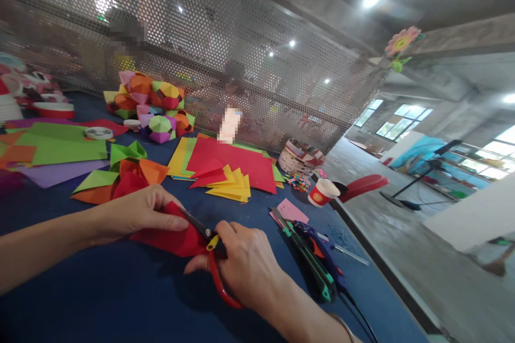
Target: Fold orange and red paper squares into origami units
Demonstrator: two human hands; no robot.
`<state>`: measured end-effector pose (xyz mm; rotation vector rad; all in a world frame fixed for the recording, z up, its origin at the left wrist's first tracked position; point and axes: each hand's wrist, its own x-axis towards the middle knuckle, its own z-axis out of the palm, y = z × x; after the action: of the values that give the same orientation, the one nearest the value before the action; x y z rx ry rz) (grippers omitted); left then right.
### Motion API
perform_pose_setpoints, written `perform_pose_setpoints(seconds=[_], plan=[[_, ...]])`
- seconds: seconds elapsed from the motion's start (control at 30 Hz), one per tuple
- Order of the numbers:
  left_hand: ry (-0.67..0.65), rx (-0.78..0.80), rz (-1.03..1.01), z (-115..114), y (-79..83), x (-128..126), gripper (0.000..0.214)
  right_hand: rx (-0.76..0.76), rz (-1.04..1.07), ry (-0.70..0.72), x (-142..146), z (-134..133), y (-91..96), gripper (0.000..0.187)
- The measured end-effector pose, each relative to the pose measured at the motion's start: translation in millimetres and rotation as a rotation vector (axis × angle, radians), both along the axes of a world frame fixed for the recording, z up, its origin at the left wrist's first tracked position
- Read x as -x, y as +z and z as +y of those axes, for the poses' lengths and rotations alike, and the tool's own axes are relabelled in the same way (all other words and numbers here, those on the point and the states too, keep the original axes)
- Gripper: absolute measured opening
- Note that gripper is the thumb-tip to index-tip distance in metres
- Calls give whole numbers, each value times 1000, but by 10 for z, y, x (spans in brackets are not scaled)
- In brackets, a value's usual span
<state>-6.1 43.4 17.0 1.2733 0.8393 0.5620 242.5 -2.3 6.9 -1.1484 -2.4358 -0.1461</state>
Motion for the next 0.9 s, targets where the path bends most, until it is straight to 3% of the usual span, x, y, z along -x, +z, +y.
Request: perform_pose_setpoints(seconds=[0.33,0.9], plan=[[-20,-40,-35,-8,20,-3,22,-94,-55,-9,28,-5,48,69],[-14,-120,38,-4,-9,-40,21,-56,-69,-46,72,-44,71,71]])
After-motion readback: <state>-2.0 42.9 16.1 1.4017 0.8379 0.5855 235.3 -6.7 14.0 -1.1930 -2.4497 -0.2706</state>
